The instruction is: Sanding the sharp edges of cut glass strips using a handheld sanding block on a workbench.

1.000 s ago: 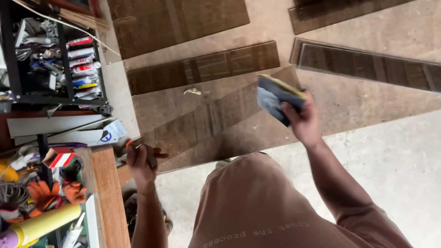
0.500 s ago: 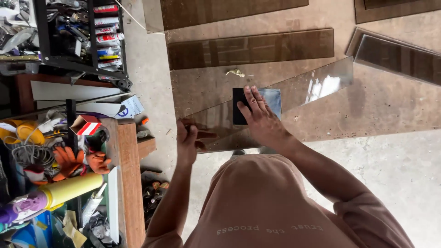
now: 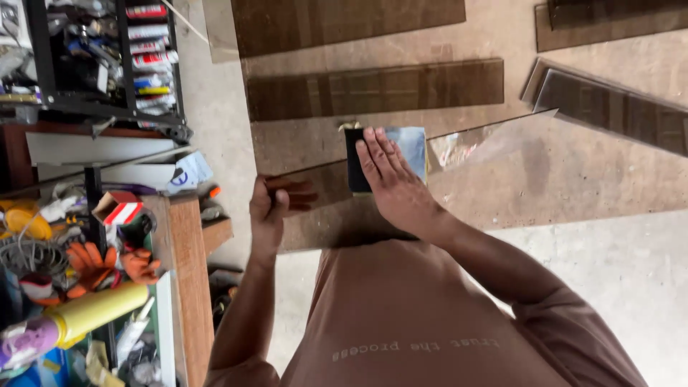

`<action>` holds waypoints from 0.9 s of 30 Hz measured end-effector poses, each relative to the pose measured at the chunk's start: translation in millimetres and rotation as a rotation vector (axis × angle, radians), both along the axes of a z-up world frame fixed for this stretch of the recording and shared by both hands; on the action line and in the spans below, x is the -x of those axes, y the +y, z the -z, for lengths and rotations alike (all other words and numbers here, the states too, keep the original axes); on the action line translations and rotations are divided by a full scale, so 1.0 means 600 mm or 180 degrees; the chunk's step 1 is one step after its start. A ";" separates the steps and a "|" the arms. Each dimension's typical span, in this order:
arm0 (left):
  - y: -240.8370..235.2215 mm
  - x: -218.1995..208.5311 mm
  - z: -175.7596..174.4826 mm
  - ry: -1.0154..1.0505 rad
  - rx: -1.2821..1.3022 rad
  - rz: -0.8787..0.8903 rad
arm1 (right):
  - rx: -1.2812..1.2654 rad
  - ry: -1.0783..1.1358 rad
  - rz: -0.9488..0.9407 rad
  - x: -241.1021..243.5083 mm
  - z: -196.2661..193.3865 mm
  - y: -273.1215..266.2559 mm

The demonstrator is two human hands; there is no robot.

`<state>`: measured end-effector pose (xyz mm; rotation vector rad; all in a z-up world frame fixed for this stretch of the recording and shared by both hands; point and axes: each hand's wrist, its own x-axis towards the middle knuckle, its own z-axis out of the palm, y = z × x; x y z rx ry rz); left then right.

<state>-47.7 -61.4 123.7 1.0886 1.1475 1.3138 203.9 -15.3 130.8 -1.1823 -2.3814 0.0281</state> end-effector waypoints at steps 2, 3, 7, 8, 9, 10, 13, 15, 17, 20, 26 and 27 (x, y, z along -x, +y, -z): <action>0.015 0.004 0.025 -0.0177 -0.0047 -0.0033 | -0.0110 -0.0075 0.0072 -0.001 0.005 0.008; 0.013 0.011 0.036 -0.0338 0.0014 -0.0078 | -0.0114 -0.0134 0.0133 0.004 0.008 0.001; 0.047 0.010 -0.025 -0.0004 -0.0049 0.0095 | 0.0013 -0.0175 0.0348 0.025 -0.003 -0.003; 0.048 0.010 -0.029 0.0273 -0.0069 0.0089 | 0.0017 -0.0280 0.0471 0.035 -0.004 -0.006; 0.056 0.009 -0.031 0.0544 -0.0119 0.0092 | -0.0006 -0.0390 0.0606 0.042 -0.004 -0.004; 0.065 0.004 -0.039 0.0546 -0.0136 0.0112 | -0.0019 -0.0387 0.0629 0.049 0.006 0.004; 0.068 0.008 -0.038 0.1410 -0.0354 -0.0075 | 0.0223 -0.0221 0.0778 0.082 0.018 -0.005; 0.076 0.030 0.001 0.1876 -0.0355 -0.0028 | -0.0022 -0.0602 0.0658 0.115 0.000 -0.006; 0.080 0.030 0.010 0.1916 -0.0237 0.0034 | -0.0213 -0.0228 0.0239 0.198 -0.057 0.001; 0.094 0.028 0.019 0.2040 0.0007 0.0091 | -0.0381 0.0590 0.0173 0.241 -0.041 0.023; 0.100 0.021 0.016 0.1546 -0.0371 0.0077 | -0.0462 -0.0132 0.0306 0.197 -0.079 0.026; 0.096 0.024 0.033 0.1561 -0.0368 0.0069 | -0.0554 0.0091 0.0056 0.243 -0.119 0.020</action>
